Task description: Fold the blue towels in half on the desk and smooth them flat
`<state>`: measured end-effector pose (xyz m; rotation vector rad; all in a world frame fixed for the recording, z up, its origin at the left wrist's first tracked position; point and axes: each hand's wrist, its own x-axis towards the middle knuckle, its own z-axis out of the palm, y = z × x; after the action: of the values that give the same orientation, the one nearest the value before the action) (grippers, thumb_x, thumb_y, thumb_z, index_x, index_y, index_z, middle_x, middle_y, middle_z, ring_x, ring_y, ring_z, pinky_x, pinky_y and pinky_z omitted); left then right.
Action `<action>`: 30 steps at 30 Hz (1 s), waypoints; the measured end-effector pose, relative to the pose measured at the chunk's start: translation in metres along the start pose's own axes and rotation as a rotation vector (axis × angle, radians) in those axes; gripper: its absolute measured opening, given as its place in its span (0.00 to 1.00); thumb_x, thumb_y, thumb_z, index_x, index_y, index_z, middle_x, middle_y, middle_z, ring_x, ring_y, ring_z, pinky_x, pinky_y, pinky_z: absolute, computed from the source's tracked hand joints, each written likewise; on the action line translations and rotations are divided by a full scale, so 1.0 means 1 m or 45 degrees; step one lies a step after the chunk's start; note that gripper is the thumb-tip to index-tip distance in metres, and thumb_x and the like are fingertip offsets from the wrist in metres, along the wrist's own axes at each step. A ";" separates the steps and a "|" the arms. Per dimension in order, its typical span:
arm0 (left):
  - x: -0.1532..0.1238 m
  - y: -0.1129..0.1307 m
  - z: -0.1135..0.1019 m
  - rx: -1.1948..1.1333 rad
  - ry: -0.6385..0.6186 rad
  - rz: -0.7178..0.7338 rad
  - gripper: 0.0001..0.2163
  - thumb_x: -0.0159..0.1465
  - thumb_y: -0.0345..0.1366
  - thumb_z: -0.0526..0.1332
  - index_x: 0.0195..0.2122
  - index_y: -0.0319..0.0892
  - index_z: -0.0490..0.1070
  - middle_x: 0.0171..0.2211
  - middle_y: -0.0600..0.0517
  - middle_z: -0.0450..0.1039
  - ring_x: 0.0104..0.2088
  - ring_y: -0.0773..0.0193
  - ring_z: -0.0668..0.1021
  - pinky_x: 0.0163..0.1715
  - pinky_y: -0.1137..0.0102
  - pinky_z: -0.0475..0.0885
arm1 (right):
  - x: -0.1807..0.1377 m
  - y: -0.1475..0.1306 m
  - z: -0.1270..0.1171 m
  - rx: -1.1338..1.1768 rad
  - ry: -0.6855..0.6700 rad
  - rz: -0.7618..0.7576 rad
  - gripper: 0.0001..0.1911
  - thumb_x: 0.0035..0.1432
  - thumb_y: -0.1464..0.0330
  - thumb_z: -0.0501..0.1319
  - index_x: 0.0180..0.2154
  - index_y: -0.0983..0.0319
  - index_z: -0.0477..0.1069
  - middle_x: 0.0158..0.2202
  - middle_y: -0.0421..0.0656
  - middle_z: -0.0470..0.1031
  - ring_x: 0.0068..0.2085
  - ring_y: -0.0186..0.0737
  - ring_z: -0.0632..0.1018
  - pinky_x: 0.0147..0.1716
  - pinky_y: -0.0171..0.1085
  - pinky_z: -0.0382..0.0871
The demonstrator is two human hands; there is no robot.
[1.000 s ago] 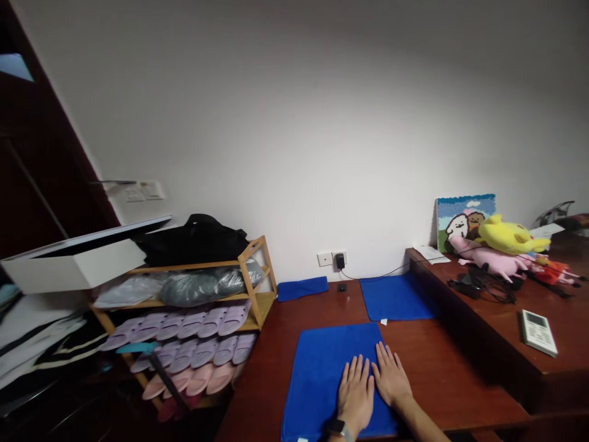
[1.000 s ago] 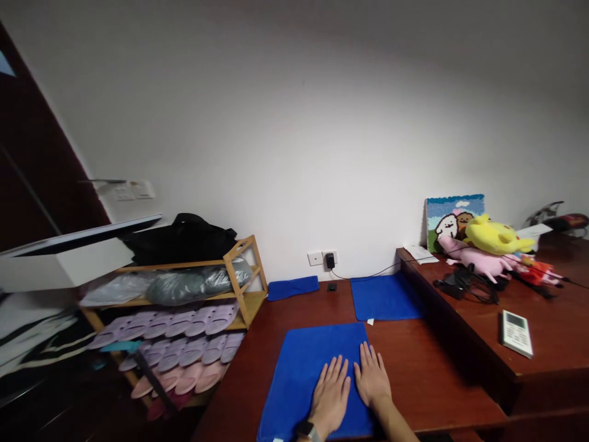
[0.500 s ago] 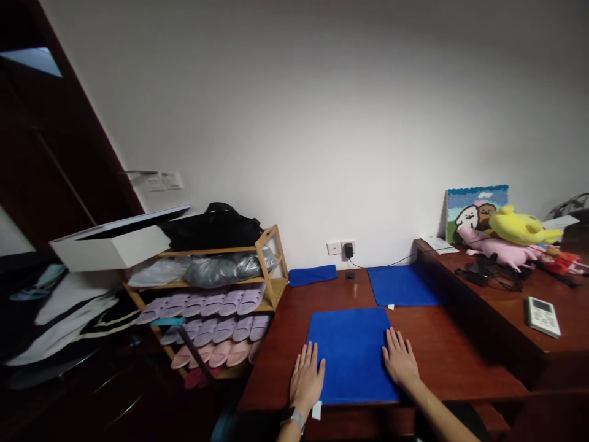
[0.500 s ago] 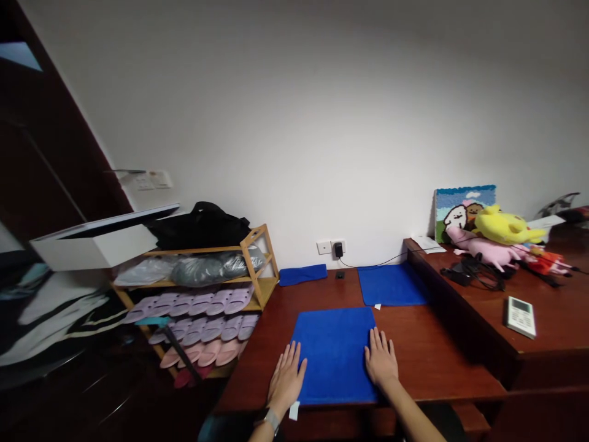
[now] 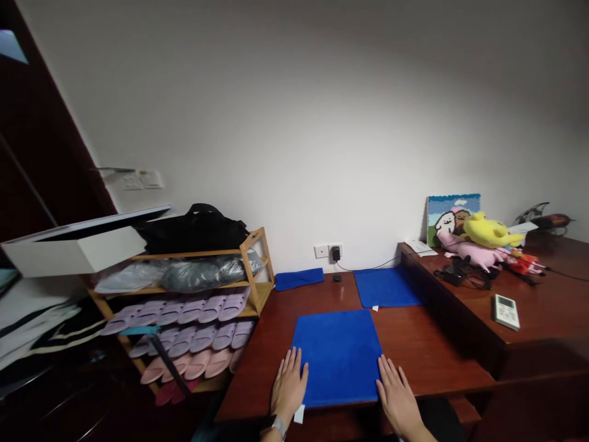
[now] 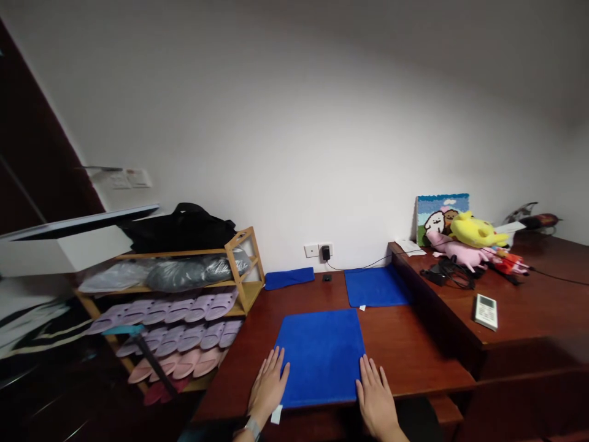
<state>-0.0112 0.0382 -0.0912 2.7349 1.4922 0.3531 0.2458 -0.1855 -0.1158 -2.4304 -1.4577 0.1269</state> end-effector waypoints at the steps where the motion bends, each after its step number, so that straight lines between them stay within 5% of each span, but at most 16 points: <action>1: 0.000 -0.001 -0.002 0.012 -0.008 0.003 0.29 0.72 0.47 0.43 0.70 0.40 0.57 0.72 0.47 0.53 0.72 0.55 0.58 0.70 0.55 0.56 | 0.000 -0.001 -0.001 0.002 -0.004 0.003 0.34 0.71 0.53 0.38 0.72 0.60 0.49 0.74 0.38 0.46 0.74 0.45 0.49 0.73 0.49 0.42; 6: -0.003 0.019 -0.019 0.136 -0.011 0.046 0.28 0.72 0.43 0.43 0.68 0.35 0.62 0.70 0.43 0.58 0.71 0.52 0.59 0.71 0.53 0.53 | -0.001 -0.007 -0.008 -0.009 -0.040 0.030 0.34 0.71 0.55 0.37 0.72 0.61 0.47 0.74 0.38 0.43 0.74 0.44 0.47 0.73 0.49 0.39; 14: -0.013 0.164 -0.002 -0.232 -0.079 0.461 0.26 0.74 0.45 0.41 0.70 0.46 0.58 0.73 0.51 0.53 0.72 0.55 0.56 0.71 0.54 0.56 | -0.001 -0.001 -0.005 0.061 -0.025 -0.056 0.31 0.71 0.56 0.37 0.71 0.54 0.46 0.73 0.32 0.42 0.74 0.45 0.46 0.73 0.53 0.40; 18: -0.017 0.197 0.012 -0.342 -0.189 0.529 0.27 0.75 0.47 0.36 0.72 0.50 0.53 0.73 0.55 0.50 0.73 0.58 0.53 0.73 0.54 0.50 | 0.003 0.007 0.007 0.020 -0.038 -0.156 0.29 0.71 0.60 0.39 0.70 0.54 0.52 0.73 0.35 0.46 0.73 0.46 0.51 0.72 0.54 0.45; 22: -0.019 0.164 0.009 -0.299 -0.229 0.490 0.28 0.74 0.52 0.35 0.73 0.52 0.49 0.74 0.56 0.47 0.73 0.58 0.51 0.73 0.53 0.49 | 0.005 0.013 0.017 0.012 0.062 -0.172 0.30 0.72 0.57 0.40 0.70 0.56 0.52 0.72 0.38 0.49 0.72 0.48 0.54 0.71 0.55 0.51; 30: -0.016 -0.001 -0.020 0.021 -0.202 0.062 0.35 0.71 0.58 0.40 0.73 0.41 0.48 0.73 0.47 0.46 0.73 0.54 0.52 0.71 0.53 0.52 | 0.001 0.010 0.014 0.021 0.058 -0.108 0.31 0.72 0.56 0.39 0.71 0.57 0.49 0.73 0.36 0.48 0.73 0.46 0.52 0.72 0.53 0.48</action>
<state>-0.0244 0.0236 -0.0749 2.7418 1.3984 0.1206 0.2514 -0.1865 -0.1321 -2.3392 -1.5309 0.0644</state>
